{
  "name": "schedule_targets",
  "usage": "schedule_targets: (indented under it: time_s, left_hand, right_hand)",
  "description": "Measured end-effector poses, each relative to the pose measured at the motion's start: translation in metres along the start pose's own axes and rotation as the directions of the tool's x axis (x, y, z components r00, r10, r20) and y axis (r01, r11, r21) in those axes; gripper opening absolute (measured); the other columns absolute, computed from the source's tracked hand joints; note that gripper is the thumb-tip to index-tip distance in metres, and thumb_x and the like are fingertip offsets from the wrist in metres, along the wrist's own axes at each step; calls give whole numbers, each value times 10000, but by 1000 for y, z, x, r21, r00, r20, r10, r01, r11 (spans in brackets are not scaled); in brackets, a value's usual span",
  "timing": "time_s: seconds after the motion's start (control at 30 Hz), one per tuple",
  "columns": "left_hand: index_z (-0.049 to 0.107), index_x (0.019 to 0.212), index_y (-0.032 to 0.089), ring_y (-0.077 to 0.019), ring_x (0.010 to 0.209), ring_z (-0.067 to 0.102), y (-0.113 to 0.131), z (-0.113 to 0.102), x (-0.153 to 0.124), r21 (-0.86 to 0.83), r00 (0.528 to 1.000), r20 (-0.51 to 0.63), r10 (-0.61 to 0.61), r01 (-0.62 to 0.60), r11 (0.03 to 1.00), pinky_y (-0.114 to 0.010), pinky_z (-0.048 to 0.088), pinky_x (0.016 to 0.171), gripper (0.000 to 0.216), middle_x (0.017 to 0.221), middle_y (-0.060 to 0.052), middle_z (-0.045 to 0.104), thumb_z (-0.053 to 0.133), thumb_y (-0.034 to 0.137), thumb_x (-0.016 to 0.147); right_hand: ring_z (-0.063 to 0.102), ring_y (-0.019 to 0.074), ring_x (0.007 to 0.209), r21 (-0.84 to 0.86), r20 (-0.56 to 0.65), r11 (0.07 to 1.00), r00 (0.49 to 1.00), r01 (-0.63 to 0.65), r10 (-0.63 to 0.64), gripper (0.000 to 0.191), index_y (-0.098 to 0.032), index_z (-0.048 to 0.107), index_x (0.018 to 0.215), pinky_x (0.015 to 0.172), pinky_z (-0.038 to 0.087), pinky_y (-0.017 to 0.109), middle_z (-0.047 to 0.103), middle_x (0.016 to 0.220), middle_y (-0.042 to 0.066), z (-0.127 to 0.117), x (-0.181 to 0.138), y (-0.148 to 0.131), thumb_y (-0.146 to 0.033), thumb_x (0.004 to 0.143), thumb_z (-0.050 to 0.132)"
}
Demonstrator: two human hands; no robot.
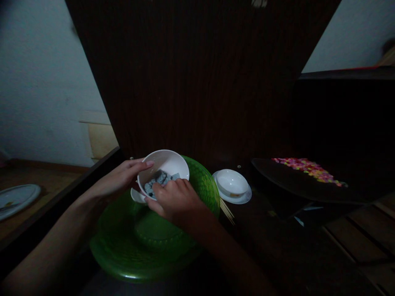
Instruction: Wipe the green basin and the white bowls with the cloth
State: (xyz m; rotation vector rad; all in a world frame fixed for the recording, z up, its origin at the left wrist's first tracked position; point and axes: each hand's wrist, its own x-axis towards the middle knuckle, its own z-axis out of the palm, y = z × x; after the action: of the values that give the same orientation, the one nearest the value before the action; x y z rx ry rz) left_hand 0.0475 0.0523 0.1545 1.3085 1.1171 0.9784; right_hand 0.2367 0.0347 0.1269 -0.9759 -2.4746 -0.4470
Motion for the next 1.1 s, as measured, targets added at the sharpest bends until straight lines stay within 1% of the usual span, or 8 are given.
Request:
schedule_targets:
  time_s: [0.13, 0.23, 0.33, 0.47, 0.6, 0.77, 0.93, 1.1]
  left_hand:
    - [704, 1106, 178, -199, 703, 671, 0, -1, 1, 32, 1000, 1, 1, -1, 999, -288, 577, 563, 392, 785, -42, 722, 682, 470, 845]
    - [710, 1115, 184, -218, 761, 689, 1, -1, 0, 38, 1000, 5, -1, 1, 999, -318, 596, 606, 416, 863, -57, 743, 685, 493, 837]
    - [709, 1140, 200, -220, 780, 693, 2, -1, -1, 77, 999, 41, -1, -2, 997, -324, 598, 634, 421, 884, -49, 748, 681, 496, 842]
    - [700, 1189, 222, -210, 802, 696, 3, -2, -2, 88, 993, 114, 32, -42, 995, -299, 579, 668, 410, 953, -50, 754, 675, 463, 859]
    - [698, 1194, 209, -206, 829, 692, 6, -4, -4, 28, 989, 134, 66, -70, 997, -299, 569, 706, 405, 1039, -72, 747, 693, 418, 847]
    - [673, 1222, 191, -209, 883, 685, 8, -4, -6, 6, 978, 186, 95, -98, 995, -303, 553, 749, 411, 1080, -86, 737, 693, 378, 857]
    - [691, 1145, 171, -189, 852, 672, 8, -4, -5, -21, 981, 163, 109, -107, 994, -272, 528, 721, 365, 980, -69, 736, 702, 394, 856]
    - [698, 943, 146, -130, 657, 612, 8, -4, -5, -78, 994, 86, 69, -62, 995, -221, 482, 579, 349, 772, -19, 682, 765, 448, 782]
  right_hand:
    - [717, 280, 701, 4, 134, 992, 983, -124, 122, 373, -175, 736, 952, 611, 545, 378, 745, 783, 113, 0, 7, -3, -499, 926, 553]
    - [708, 336, 1033, 30, 213, 988, 966, -154, 144, 474, -64, 652, 1225, 791, 600, 420, 715, 1168, 221, 0, 12, -1, -357, 854, 636]
    - [529, 349, 1330, 92, 218, 990, 973, -103, 81, 624, 14, 527, 1359, 1025, 524, 457, 557, 1393, 285, 3, 11, 3, -243, 800, 629]
    - [345, 345, 1454, 270, 189, 963, 981, -20, -33, 709, 57, 428, 1422, 1167, 379, 496, 398, 1513, 297, 5, 9, 7, -198, 778, 580]
    - [229, 346, 1497, 349, 165, 937, 983, 18, -80, 793, 107, 332, 1458, 1211, 302, 494, 272, 1566, 319, 1, 9, 9, -167, 750, 560]
    - [191, 308, 1516, 402, 137, 912, 980, 77, -143, 782, 32, 289, 1495, 1206, 324, 496, 290, 1585, 276, 1, 9, 10, -111, 760, 515]
    - [427, 307, 1407, 441, 123, 893, 979, 94, -164, 696, -7, 312, 1472, 1126, 441, 471, 504, 1444, 264, 0, 11, 8, -102, 803, 479]
    - [583, 314, 1235, 422, 172, 902, 969, 87, -174, 620, -46, 379, 1442, 972, 523, 450, 548, 1418, 216, -7, 11, 7, -113, 832, 467]
